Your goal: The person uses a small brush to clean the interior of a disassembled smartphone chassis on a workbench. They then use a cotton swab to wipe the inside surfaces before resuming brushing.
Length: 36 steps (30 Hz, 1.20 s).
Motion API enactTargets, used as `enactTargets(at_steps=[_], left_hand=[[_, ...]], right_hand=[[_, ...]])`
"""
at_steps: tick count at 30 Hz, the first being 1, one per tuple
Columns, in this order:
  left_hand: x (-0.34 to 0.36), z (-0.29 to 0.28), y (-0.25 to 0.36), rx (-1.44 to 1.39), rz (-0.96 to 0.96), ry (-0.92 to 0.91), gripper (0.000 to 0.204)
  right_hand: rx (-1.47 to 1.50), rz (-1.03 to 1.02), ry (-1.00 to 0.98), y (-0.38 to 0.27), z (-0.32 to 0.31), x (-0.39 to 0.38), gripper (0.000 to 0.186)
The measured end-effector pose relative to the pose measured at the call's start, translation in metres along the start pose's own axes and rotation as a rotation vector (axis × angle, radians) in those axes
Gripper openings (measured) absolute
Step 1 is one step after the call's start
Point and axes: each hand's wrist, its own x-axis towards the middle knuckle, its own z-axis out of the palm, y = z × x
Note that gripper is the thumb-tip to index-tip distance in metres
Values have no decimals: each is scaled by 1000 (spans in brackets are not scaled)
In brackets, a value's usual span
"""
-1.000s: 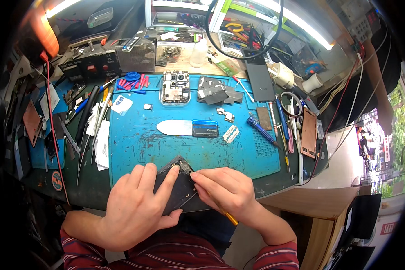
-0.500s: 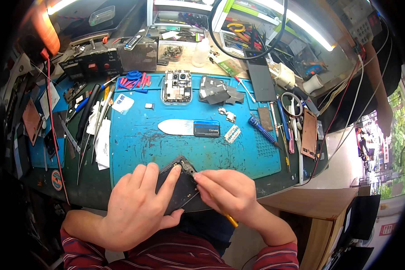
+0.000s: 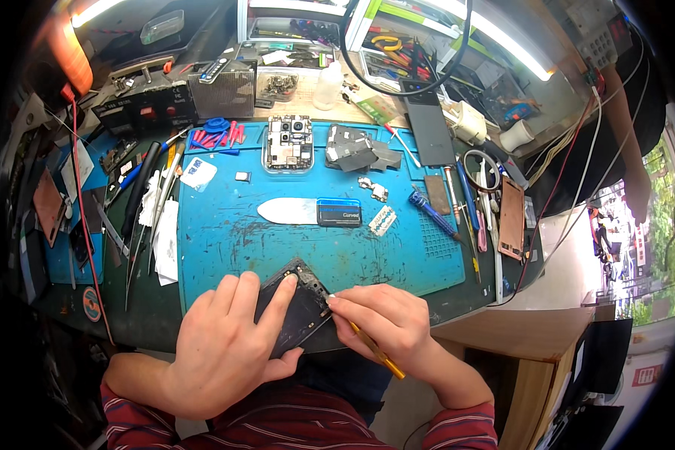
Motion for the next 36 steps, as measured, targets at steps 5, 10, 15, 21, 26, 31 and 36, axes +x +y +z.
enactTargets(at_steps=[5,10,15,21,26,31,36], left_hand=[[0,1,0,10,0,-6,83],[-1,1,-1,10,-8,-19,84],[-1,1,-3,0,4,-18,84],[1,2,-4,9,12,-29,86],[1,0,-3,15,10,-36,86],[0,1,-4,24,14,-38,87],[-1,1,-3,24,12,-37,87]], right_hand=[[-16,7,-40,-1,-3,2,37],[104,130,-8,1,-9,-5,37],[141,86,-50,4,-12,-11,31],[159,108,-68,5,-14,-12,31],[163,84,-78,8,-13,-3,31],[198,108,-49,11,-13,-9,29],[224,106,-44,13,-8,4,28]])
